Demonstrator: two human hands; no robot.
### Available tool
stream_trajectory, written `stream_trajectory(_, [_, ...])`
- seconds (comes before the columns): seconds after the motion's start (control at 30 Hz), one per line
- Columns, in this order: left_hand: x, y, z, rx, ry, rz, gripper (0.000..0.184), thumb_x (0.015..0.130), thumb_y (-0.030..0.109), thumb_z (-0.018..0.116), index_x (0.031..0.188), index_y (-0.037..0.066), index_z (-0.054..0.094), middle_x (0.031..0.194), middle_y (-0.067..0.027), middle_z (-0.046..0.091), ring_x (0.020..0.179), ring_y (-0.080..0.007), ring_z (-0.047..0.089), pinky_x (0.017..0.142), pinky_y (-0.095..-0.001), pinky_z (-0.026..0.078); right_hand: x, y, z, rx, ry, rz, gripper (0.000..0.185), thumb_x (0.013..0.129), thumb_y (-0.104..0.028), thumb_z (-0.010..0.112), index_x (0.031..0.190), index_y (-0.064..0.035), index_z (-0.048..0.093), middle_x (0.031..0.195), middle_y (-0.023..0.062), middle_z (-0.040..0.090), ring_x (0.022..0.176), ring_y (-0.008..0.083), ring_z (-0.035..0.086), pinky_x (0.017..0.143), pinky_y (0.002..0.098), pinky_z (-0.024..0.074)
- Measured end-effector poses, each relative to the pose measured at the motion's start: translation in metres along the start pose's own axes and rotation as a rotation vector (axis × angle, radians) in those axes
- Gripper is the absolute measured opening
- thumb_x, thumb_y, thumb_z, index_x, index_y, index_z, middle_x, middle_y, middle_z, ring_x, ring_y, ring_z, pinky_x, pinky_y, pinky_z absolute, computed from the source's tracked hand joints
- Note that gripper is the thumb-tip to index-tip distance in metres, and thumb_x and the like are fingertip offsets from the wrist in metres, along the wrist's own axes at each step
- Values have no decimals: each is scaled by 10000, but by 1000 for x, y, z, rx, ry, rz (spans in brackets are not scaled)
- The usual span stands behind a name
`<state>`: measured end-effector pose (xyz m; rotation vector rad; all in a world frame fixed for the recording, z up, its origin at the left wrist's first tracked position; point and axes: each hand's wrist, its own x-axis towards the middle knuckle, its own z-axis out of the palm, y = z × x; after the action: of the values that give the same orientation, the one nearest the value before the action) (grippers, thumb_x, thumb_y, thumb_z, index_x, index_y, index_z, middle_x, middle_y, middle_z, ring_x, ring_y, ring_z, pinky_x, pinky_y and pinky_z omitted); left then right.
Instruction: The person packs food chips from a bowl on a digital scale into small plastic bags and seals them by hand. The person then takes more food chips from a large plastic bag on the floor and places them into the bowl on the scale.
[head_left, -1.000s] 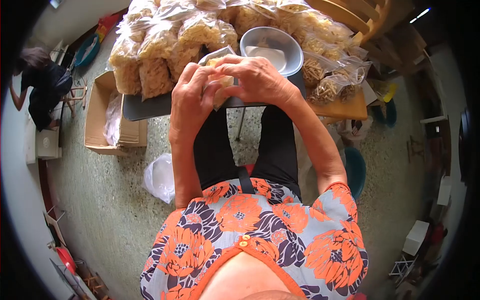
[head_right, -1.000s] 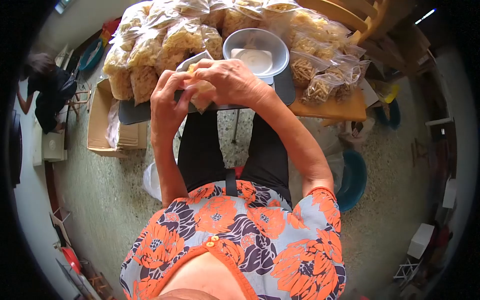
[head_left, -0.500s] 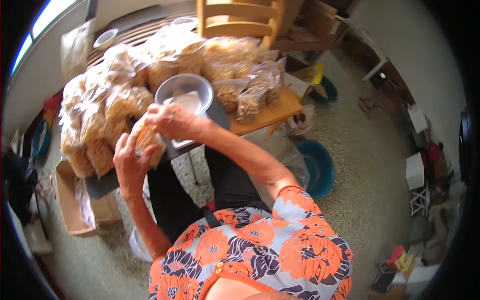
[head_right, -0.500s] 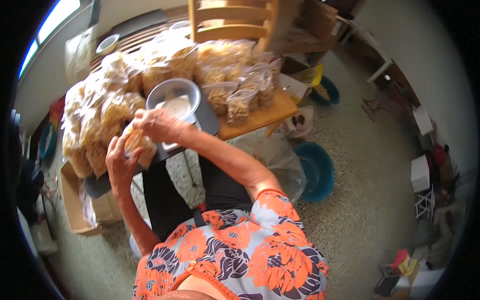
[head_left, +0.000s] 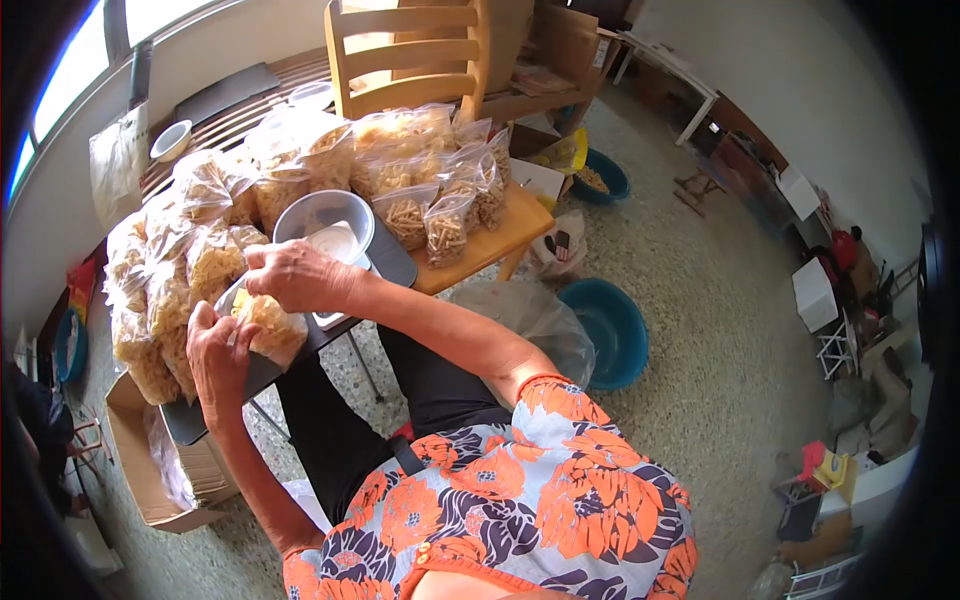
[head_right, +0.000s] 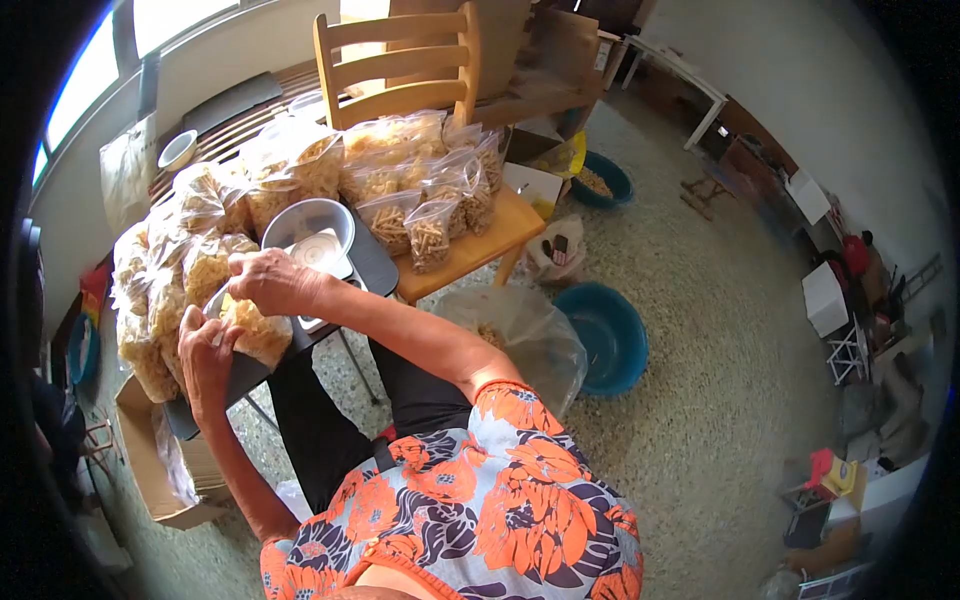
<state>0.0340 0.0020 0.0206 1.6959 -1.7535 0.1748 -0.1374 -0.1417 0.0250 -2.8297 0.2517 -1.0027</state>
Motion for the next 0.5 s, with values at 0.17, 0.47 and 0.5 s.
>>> stream_trajectory(0.17, [-6, 5, 7, -6, 67, 20, 163, 785, 60, 790, 880, -28, 691, 880, -137, 513, 873, -335, 565, 794, -452, 473, -6, -6, -2, 50, -75, 33, 104, 781, -114, 707, 874, -85, 671, 1004, 105, 646, 881, 326, 710, 735, 453, 565])
stream_trajectory(0.47, [-13, -2, 18, 102, 11, 168, 66, 847, 52, 702, 889, 15, 669, 967, -127, 653, 943, -354, 604, 834, -462, 503, -22, -8, 14, 165, -40, 66, 203, 845, -192, 727, 1015, -95, 674, 1045, 124, 669, 938, 337, 705, 817, 460, 557])
stream_trajectory(0.5, [-13, -2, 20, 70, 18, 170, 48, 870, 60, 673, 890, 21, 655, 942, -138, 660, 938, -364, 602, 825, -468, 496, -23, -7, 20, 99, -108, 78, 243, 830, -227, 740, 1026, -92, 690, 1045, 128, 681, 984, 334, 706, 852, 455, 557])
